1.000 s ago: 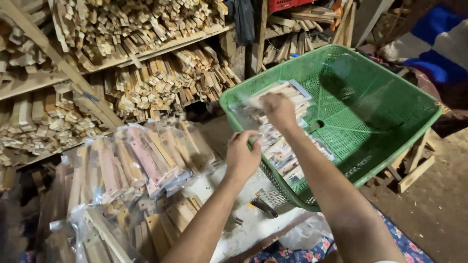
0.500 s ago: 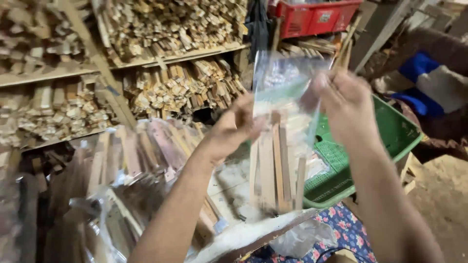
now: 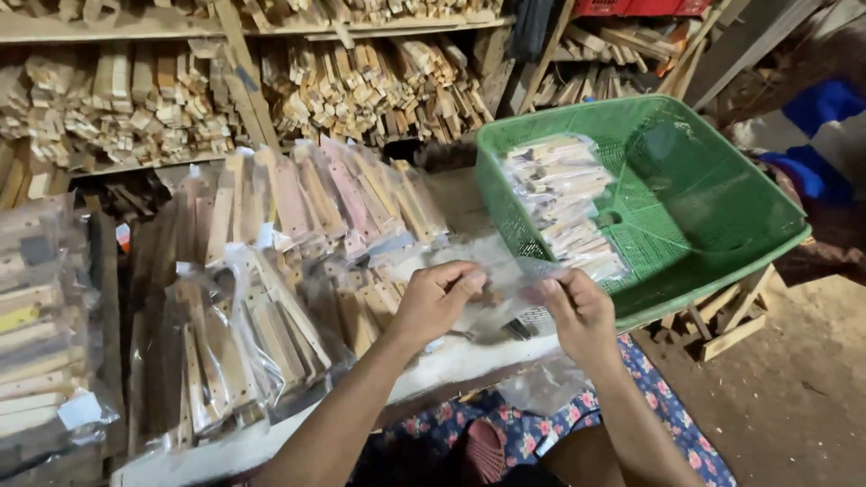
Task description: Packaging small wooden furniture components into plastic bags and placing them in a basket.
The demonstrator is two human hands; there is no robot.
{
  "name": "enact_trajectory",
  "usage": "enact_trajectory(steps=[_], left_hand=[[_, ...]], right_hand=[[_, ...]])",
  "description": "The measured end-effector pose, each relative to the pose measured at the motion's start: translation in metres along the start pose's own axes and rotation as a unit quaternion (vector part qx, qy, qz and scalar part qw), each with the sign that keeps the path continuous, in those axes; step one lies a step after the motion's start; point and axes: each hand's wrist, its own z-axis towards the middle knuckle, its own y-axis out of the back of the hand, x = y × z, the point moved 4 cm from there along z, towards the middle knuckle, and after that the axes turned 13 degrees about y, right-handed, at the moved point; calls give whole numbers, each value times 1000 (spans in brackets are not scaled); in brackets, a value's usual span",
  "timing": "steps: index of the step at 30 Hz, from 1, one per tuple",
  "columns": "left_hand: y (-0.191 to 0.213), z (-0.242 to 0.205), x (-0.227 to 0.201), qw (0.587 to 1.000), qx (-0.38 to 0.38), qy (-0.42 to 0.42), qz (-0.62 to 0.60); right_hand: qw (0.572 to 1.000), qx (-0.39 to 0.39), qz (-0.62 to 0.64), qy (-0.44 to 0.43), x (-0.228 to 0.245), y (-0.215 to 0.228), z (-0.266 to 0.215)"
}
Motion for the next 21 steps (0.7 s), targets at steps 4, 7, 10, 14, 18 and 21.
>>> enact_trajectory(steps=[4, 7, 10, 14, 18, 21], left_hand=[[-2, 10, 9, 1000, -24, 5, 15], [-4, 17, 7, 999, -32, 13, 18], [-5, 20, 0, 999, -36, 9, 2], [-8, 26, 11, 995, 64, 69, 41], [-4, 30, 6, 998, 51, 42, 6], [-2, 44, 28, 998, 61, 20, -25]], right_hand=[[1000, -8, 18, -5, -28, 0, -4], [997, 34, 42, -63, -52, -1, -6], [996, 63, 15, -58, -55, -9, -3], [998, 13, 59, -32, -57, -6, 0], [998, 28, 58, 6, -85, 7, -3], [996, 43, 61, 49, -83, 8, 5]])
